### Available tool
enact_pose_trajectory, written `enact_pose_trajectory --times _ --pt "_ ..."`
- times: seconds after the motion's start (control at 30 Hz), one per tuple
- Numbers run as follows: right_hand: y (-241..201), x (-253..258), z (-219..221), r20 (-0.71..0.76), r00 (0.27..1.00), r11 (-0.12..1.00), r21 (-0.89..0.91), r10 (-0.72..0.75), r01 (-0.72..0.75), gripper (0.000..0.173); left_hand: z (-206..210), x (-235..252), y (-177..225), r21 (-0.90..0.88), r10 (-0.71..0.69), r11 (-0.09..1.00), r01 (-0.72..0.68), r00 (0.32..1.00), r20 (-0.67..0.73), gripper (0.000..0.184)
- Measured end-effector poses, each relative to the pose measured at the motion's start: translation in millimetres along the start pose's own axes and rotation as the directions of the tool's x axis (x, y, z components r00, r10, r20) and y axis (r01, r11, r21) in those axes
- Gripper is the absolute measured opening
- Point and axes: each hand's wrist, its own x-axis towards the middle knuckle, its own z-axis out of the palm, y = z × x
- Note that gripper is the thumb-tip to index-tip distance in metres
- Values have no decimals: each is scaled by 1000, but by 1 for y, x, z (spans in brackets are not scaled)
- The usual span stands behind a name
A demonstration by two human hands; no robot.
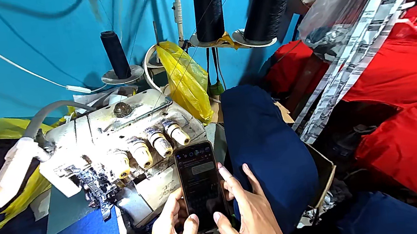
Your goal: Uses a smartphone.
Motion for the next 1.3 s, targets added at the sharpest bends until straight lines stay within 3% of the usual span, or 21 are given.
enact_pose_trajectory --times 0.2,0.43,0.53,0.7,1.13,1.3 --pt "-4 1 4 -42 998 999 -17 47 -48 72 0 1 -2 1 24 1000 -24 1000 19 50" --pt "-7 5 12 -162 982 994 53 100 -93 55 3 1 0 0 8 1000 -8 1000 15 47" --pt "-6 3 7 -102 992 996 59 74 -68 59 5 1 0 17 8 1000 -8 1000 -5 46" --pt "-2 -1 -3 63 998 1000 -16 16 -16 80 4 0 0 25 7 1000 -7 1000 -2 44" --pt "-4 -1 2 -20 999 999 -15 46 -46 70 -1 1 -1 21 -12 1000 12 1000 14 45" --pt "-1 -2 -1 35 999 1000 -13 8 -8 77 -1 1 -2 24 -5 1000 5 1000 3 42"
